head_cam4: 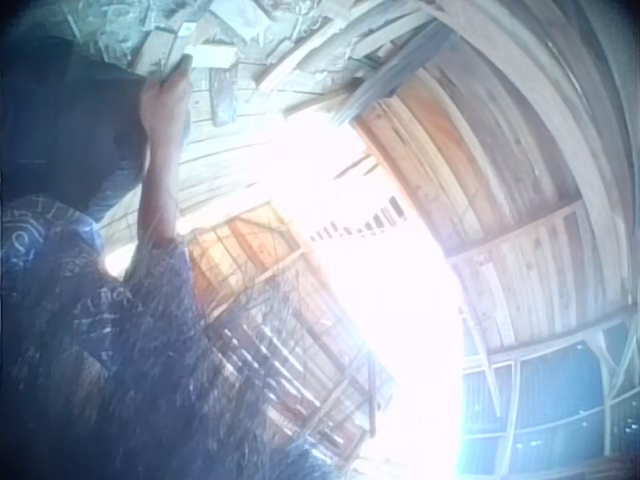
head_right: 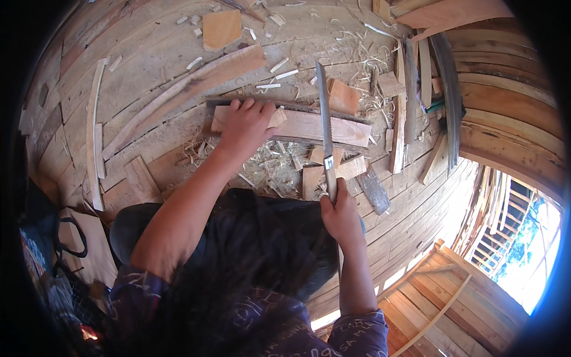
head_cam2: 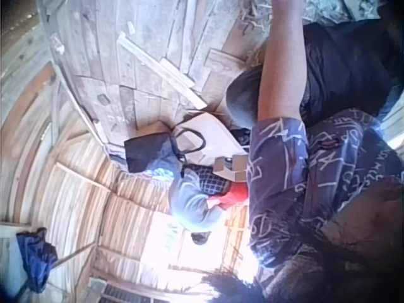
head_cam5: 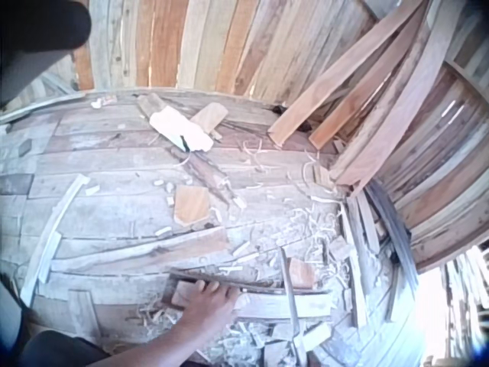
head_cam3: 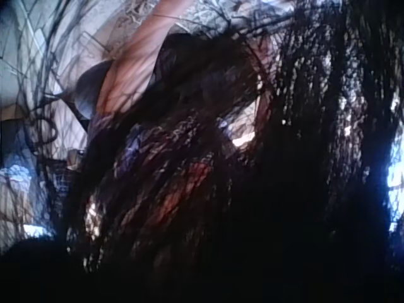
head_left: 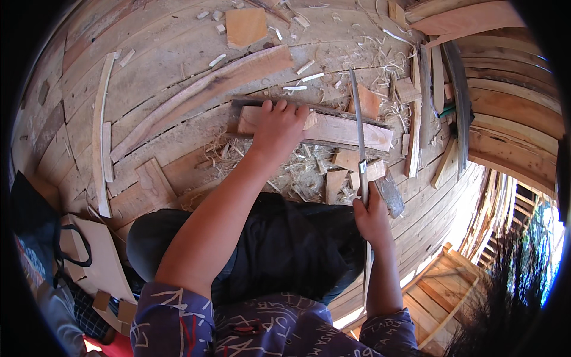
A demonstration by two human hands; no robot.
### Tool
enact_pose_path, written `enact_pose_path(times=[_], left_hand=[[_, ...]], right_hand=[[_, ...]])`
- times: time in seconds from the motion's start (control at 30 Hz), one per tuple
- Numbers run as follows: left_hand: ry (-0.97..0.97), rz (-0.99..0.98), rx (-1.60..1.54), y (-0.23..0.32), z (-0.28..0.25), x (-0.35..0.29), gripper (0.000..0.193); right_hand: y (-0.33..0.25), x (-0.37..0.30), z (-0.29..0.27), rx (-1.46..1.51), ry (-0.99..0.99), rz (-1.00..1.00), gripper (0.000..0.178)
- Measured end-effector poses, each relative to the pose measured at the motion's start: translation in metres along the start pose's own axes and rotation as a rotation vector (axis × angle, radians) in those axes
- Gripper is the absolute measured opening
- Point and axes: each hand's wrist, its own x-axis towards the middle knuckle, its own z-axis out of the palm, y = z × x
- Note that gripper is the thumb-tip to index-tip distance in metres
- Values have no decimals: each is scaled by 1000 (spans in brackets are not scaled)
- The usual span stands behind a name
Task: The person saws a small piece of wood with a saw while holding it against a larger wood block on the floor.
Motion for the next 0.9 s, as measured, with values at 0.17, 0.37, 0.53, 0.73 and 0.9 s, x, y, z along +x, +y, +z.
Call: enact_pose_path(times=[0.17, 0.37, 0.53, 0.73, 0.9], left_hand=[[-65, 19, -330, 14, -7, 9, 30], [-235, 121, -399, 84, 25, 53, 30], [-237, 136, -241, 137, 71, 100, 36], [-90, 198, -64, 156, 103, 109, 38], [-12, 259, -20, 156, 112, 103, 52]], right_hand=[[25, -5, -24, 132, 80, -56, 28], [79, -14, -55, 422, 107, 132, 31], [145, 3, -46, 345, 258, 88, 28], [177, 41, -21, 357, 283, 84, 19], [181, 56, -5, 316, 238, -7, 18]])
